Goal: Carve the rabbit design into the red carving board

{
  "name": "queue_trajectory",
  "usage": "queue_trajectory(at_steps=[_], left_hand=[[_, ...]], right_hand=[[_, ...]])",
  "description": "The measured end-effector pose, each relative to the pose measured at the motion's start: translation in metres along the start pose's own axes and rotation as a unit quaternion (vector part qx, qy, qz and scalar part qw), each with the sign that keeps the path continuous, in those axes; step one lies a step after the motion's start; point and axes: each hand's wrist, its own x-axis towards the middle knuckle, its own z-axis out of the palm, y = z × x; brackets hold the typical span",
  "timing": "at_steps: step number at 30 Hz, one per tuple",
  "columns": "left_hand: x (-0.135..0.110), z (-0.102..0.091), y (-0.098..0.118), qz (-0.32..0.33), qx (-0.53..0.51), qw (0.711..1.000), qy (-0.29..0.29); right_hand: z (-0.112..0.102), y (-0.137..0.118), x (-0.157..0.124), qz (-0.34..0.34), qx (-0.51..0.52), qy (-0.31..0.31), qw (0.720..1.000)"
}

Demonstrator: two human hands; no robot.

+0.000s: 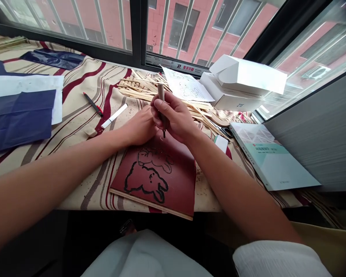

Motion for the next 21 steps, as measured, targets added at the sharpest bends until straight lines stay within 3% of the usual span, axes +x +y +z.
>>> queue_trajectory(at_steps=[5, 14, 21], left_hand=[[0.0, -0.002, 0.0, 0.008, 0.009, 1.0, -0.013], [-0.001, -0.016, 0.006, -0.002, 0.128, 0.986, -0.109], [-0.001, -0.011, 0.0, 0.004, 0.106, 0.988, -0.116]], right_hand=[[0.002, 0.005, -0.001, -0.008, 0.027, 0.011, 1.0], [0.01, 0.005, 0.002, -0.069, 0.094, 0.05, 0.992], [0.024, 0.006, 0.004, -0.094, 0.061, 0.071, 0.991]])
